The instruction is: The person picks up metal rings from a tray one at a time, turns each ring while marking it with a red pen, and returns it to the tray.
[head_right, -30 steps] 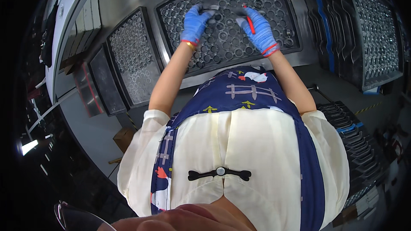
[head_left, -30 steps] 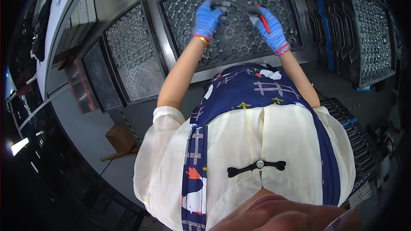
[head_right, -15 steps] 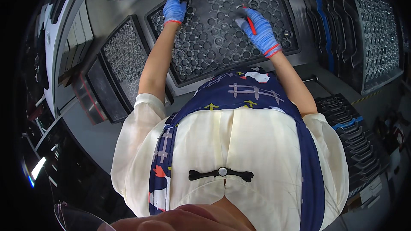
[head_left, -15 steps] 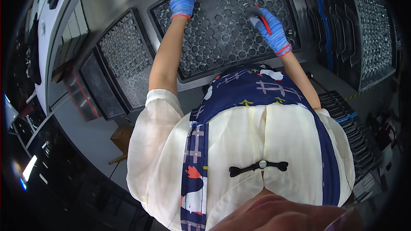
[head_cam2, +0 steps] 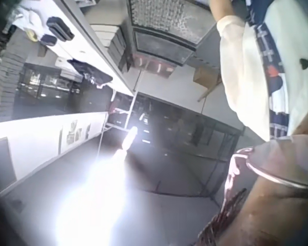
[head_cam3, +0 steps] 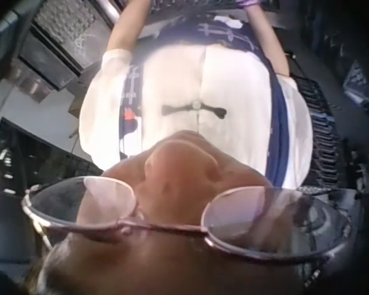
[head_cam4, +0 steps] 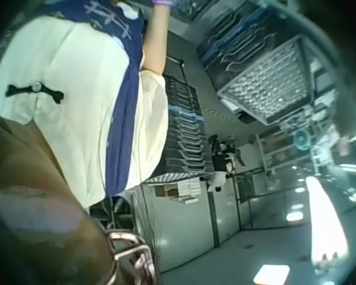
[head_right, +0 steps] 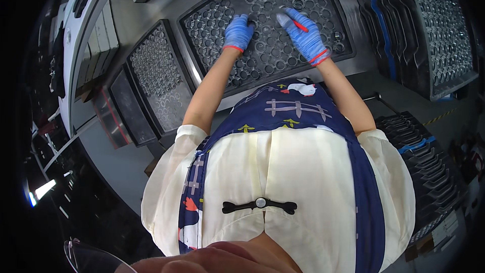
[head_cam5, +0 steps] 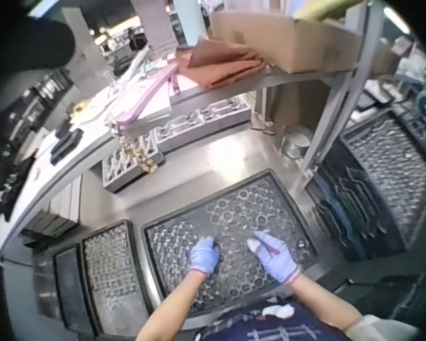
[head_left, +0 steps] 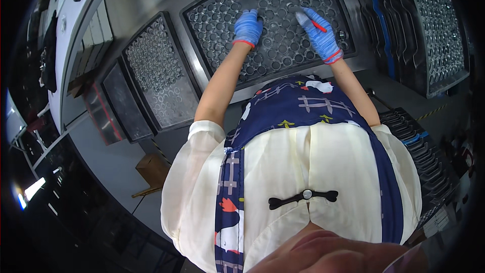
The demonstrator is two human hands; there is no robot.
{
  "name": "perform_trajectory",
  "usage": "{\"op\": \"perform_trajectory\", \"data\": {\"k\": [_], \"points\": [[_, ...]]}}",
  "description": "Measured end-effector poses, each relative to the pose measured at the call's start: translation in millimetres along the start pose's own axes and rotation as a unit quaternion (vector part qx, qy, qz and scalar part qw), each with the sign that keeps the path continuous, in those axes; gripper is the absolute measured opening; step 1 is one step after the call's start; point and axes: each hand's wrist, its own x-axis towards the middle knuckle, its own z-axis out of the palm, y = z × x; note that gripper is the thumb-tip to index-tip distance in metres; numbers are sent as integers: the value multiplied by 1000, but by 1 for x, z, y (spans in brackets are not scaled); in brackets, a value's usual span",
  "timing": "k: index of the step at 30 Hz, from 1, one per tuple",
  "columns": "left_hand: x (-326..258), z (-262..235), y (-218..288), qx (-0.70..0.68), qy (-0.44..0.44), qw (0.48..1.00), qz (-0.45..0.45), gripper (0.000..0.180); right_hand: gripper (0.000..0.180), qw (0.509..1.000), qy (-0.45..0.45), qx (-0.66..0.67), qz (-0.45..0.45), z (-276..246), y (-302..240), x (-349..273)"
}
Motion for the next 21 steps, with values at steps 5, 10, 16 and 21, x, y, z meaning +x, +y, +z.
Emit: {"op": "perform_trajectory", "data": {"k": [5,10,16,21], "points": [[6,2,-2,15,5,1000,-23,39,33,1000,-15,20,8,5,-9,-24],[0,1,4,4,38,999,-29,35,30,999,-42,-4,-26,2,-2,-31],[-66,-52,65,-229,100,968,34,31,28,996,-79,37,-5,2,-13,-32],[-109,-79,92,-524,88,847,-2,27,31,962,-168,211,49,3,-31,-38]]}}
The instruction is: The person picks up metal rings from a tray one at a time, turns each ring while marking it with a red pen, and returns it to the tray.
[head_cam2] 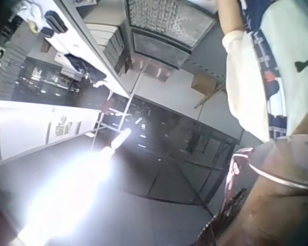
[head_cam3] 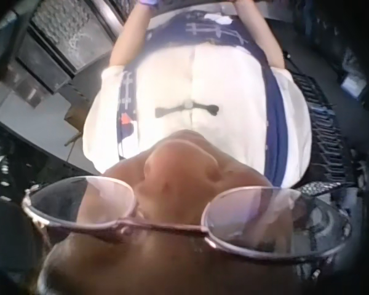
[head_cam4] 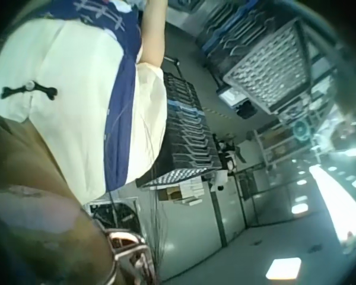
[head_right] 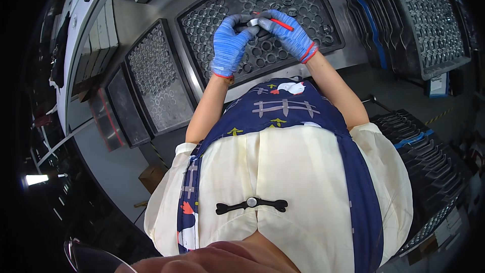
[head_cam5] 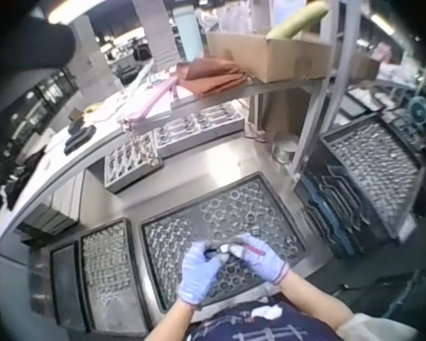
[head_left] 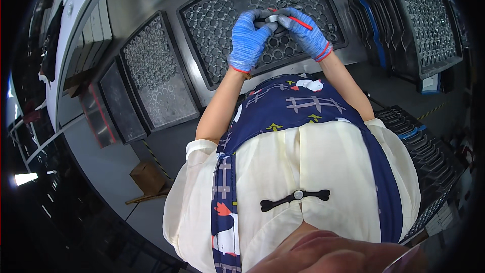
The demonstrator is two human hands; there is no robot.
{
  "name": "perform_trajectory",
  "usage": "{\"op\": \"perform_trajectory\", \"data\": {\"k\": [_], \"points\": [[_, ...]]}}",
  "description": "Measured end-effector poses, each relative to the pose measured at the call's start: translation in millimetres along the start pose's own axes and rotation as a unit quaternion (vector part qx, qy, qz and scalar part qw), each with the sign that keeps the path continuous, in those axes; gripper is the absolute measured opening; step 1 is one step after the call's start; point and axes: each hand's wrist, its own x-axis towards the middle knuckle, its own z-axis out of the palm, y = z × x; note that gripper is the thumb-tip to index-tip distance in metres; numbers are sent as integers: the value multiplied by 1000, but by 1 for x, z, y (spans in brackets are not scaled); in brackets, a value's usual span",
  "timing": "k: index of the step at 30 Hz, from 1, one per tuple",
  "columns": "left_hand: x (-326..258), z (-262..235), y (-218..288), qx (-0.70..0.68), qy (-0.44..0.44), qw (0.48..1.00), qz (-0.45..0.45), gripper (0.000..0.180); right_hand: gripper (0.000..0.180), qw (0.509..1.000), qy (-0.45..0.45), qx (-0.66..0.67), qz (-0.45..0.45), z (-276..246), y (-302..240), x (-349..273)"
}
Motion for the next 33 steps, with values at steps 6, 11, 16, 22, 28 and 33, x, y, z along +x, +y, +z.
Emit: {"op": "perform_trajectory", "data": {"k": [6,11,16,22,28,33], "points": [[-16,2,32,185,2,967,176,27,28,975,-33,-198,-98,9,-20,-7],[-19,-3,40,-35,-35,998,45,27,29,999,-37,10,18,4,-25,-15],[-20,0,42,188,-8,965,186,26,29,985,-26,-141,-96,11,-34,-23],[-21,0,44,-79,-36,996,35,30,27,994,-26,-77,-75,8,-35,-23],[-22,-1,41,40,-36,991,122,31,26,985,-27,-126,-114,9,-39,-25],[-24,0,43,-71,-22,996,52,32,27,994,-35,-82,-66,12,-45,-26]]}}
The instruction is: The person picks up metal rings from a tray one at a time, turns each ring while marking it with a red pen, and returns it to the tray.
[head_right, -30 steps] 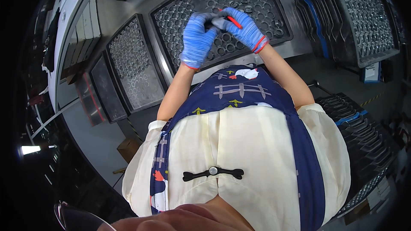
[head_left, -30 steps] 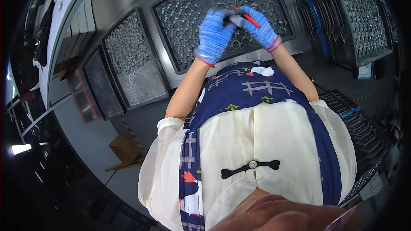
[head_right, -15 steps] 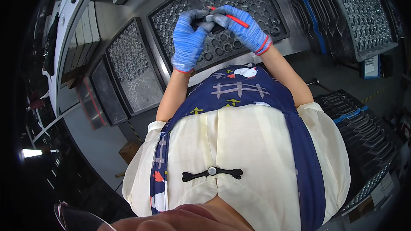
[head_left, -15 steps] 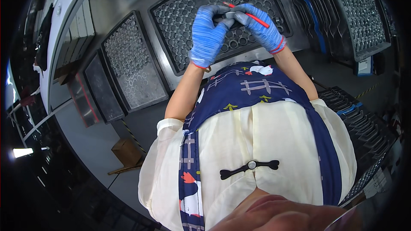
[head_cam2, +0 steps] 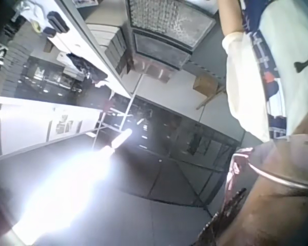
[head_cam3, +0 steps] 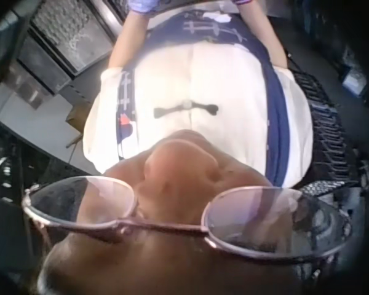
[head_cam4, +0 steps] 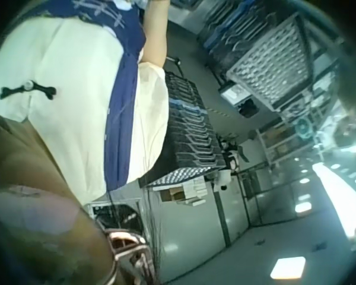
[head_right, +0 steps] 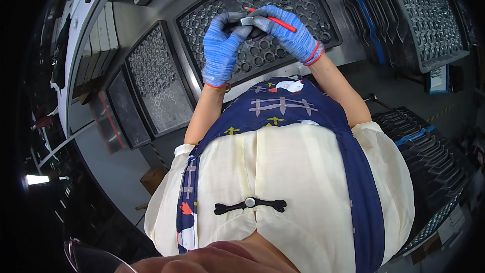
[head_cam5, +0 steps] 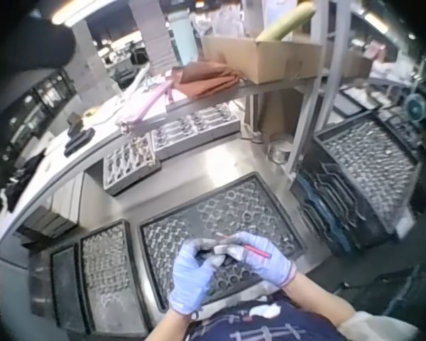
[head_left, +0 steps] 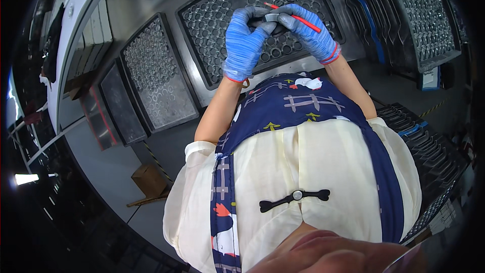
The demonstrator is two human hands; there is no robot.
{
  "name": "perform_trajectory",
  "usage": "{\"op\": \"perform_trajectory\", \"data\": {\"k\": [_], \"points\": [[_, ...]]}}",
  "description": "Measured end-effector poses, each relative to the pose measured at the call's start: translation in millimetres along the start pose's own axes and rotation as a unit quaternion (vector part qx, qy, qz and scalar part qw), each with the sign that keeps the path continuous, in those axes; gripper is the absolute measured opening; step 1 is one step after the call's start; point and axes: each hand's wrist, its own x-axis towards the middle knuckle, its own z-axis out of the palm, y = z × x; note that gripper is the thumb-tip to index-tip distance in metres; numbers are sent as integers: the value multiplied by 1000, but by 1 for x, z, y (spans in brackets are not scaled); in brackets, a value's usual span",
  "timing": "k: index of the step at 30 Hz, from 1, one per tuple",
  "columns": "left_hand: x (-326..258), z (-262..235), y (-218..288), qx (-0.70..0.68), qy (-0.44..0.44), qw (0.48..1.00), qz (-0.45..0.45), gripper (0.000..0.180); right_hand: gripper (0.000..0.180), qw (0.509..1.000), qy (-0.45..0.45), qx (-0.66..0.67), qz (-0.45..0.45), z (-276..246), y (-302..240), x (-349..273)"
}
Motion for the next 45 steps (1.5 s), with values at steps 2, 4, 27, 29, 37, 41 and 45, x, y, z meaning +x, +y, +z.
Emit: {"op": "perform_trajectory", "data": {"k": [2,4,27,29,37,41,45], "points": [[-2,2,5,123,-3,990,72,31,28,998,2,-68,-16,1,-3,-2],[-2,2,5,157,-15,982,101,30,28,998,2,-47,-36,2,-3,-3],[-7,-1,29,52,22,998,33,58,28,983,-51,175,20,7,-7,2],[-7,-1,28,54,21,998,27,57,26,991,-37,124,16,8,-12,2],[-6,-2,21,116,25,990,69,47,24,998,-17,-32,-43,7,-14,2],[-6,1,19,189,6,975,116,41,24,998,-13,-33,-44,10,-16,2],[-4,3,18,-34,17,999,15,34,24,984,-16,173,44,8,-11,3]]}}
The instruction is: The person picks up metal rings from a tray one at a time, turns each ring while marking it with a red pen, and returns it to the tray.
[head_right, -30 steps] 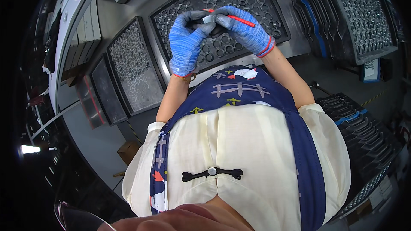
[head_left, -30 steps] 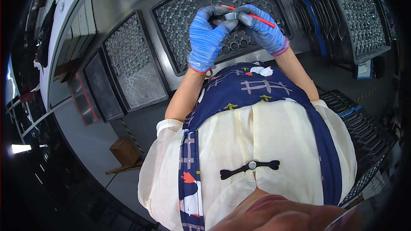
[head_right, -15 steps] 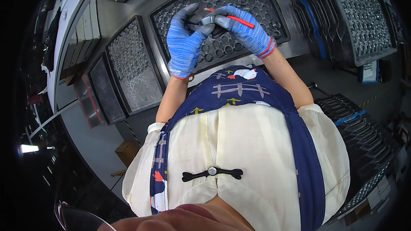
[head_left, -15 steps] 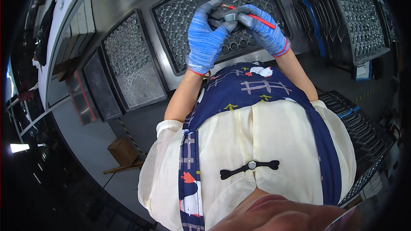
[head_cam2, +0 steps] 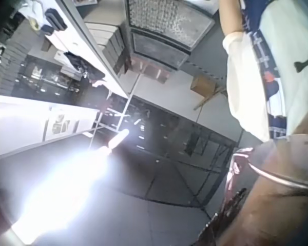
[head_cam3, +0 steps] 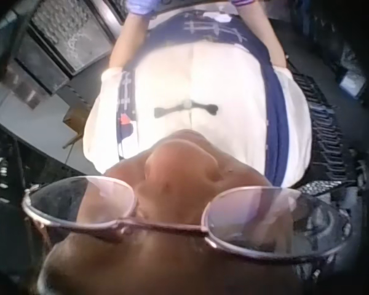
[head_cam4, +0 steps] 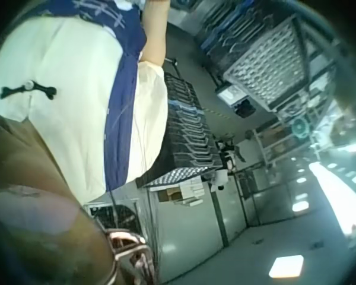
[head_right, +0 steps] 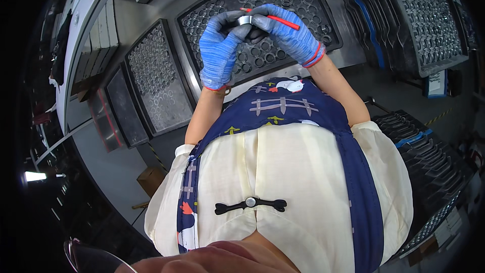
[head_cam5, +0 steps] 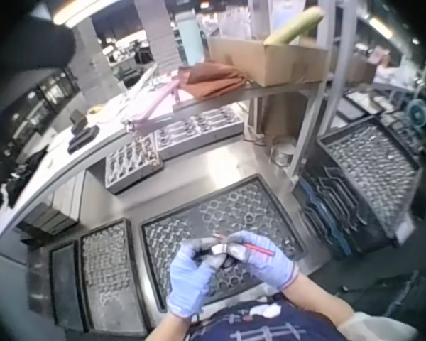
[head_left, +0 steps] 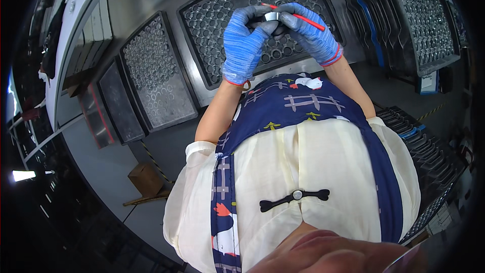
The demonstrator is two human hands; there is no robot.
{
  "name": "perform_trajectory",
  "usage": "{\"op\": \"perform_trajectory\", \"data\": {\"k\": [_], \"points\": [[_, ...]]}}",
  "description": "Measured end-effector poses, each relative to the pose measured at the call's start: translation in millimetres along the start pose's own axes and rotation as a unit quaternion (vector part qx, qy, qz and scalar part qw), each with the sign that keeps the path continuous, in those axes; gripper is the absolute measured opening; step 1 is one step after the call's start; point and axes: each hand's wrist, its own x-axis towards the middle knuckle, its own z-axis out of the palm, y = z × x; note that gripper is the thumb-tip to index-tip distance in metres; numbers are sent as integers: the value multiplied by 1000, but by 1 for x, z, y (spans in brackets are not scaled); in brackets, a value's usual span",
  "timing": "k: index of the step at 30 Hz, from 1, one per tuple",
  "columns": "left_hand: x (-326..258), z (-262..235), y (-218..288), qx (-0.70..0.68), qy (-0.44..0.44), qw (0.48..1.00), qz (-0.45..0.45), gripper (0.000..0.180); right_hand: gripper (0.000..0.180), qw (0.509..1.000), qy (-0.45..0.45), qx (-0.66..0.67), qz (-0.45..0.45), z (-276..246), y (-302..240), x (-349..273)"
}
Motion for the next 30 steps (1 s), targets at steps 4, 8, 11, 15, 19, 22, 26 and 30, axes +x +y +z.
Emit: {"op": "perform_trajectory", "data": {"k": [4,8,11,15,19,22,26,30], "points": [[1,-4,3,189,-16,979,81,32,25,995,3,-95,-35,2,-3,-1],[8,-10,7,270,-55,951,141,32,24,977,15,-197,-76,2,-5,-1],[7,-8,5,39,-48,998,12,32,24,987,13,-150,-53,-1,-2,1],[6,-4,9,-24,-13,999,-40,31,24,991,12,-129,-27,-6,3,4],[7,-2,10,-55,-15,997,-48,31,24,994,-2,-91,-54,-11,11,6],[8,-1,11,-77,-5,996,-50,31,24,993,-3,-101,-56,-12,11,7],[10,-1,9,-79,-5,995,-54,31,24,991,0,-116,-66,-10,7,7],[12,-2,-1,-37,0,999,-30,32,24,979,5,-193,-69,-5,-8,6]]}}
